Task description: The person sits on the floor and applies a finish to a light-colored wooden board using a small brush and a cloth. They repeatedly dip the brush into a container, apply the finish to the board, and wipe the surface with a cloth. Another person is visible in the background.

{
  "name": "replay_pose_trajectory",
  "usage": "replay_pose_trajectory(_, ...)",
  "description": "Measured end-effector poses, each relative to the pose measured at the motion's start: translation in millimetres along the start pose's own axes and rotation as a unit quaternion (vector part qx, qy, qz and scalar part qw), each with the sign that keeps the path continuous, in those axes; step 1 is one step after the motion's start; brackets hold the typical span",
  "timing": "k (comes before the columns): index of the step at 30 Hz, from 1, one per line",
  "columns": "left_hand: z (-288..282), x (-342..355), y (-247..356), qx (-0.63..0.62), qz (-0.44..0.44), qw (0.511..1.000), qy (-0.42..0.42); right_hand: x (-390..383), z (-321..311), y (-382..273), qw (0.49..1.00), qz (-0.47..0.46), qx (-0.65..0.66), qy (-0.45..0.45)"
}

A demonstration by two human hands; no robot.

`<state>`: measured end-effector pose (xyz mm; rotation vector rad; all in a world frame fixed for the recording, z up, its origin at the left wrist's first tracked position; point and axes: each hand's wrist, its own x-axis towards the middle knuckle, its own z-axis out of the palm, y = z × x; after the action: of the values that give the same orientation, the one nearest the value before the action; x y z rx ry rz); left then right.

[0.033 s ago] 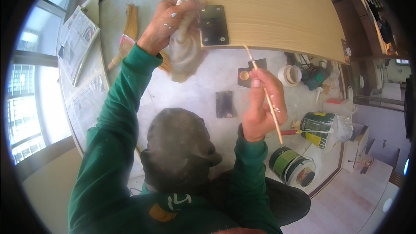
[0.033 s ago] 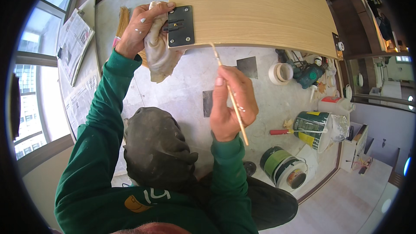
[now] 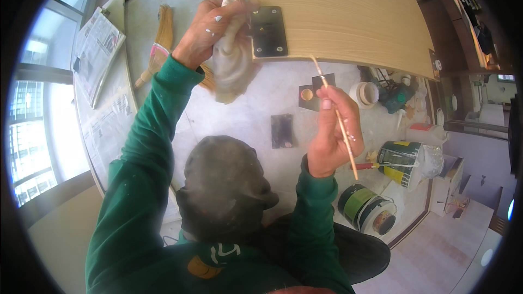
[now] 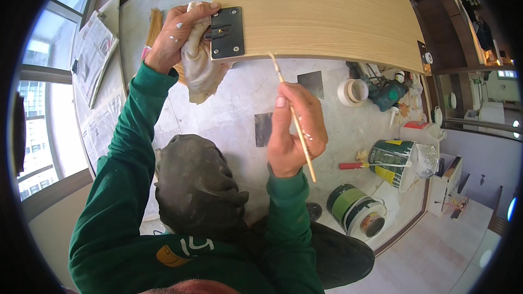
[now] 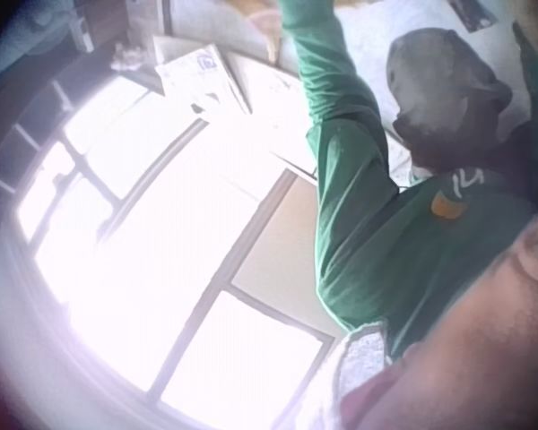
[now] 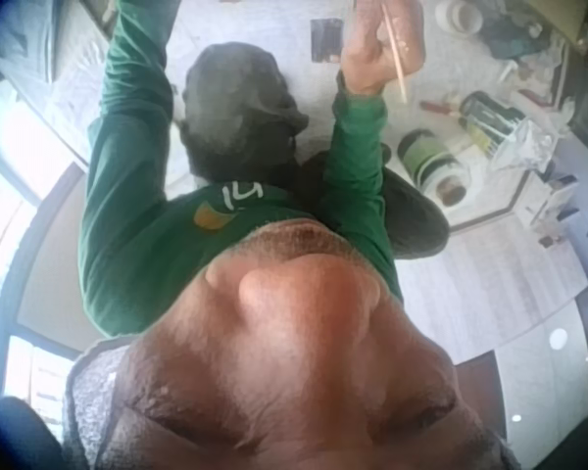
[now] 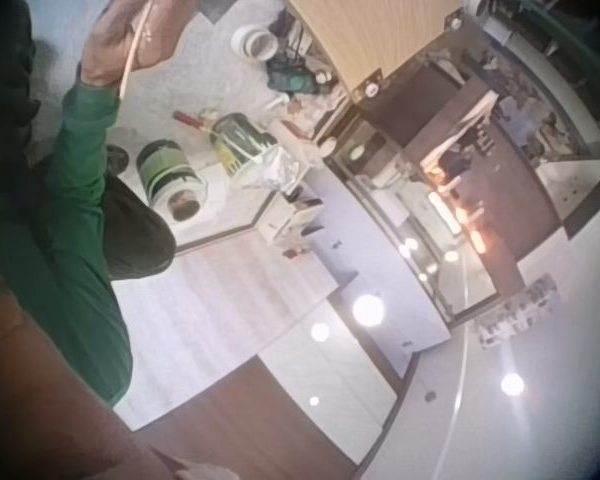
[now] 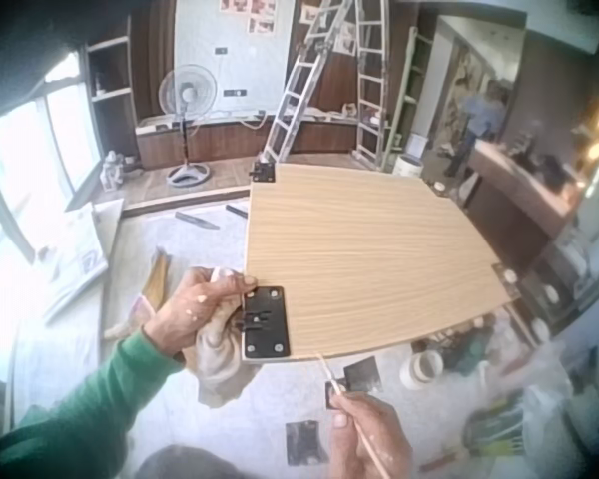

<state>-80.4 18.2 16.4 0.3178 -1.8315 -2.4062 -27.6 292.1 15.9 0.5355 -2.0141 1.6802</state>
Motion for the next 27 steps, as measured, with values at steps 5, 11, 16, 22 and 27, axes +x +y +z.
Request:
replay_pose_trajectory(5, -3, 0, -6, -0.017, 0.031, 0.999, -0.021, -1, -6, -1, 0.999, 0.037, 0.006, 0.031)
replay_pose_trajectory(11, 1, 6, 4, 0.016, -0.005, 1.000, 0.018, 4, 3, 5, 1.000, -0.009, 0.010, 0.004)
replay_pose_trajectory(16, 4, 7, 5, 0.015, -0.006, 0.999, 0.030, 7, -3, 4, 0.998, 0.019, 0.017, 0.055)
replay_pose_trajectory(22, 4, 4, 8, 0.029, -0.007, 0.999, 0.021, 6, 1, 6, 1.000, 0.002, 0.016, 0.023)
replay_pose_trajectory(27, 1, 6, 5, 0.025, -0.002, 1.000, 0.016, 8, -7, 5, 0.995, 0.059, 0.037, 0.067)
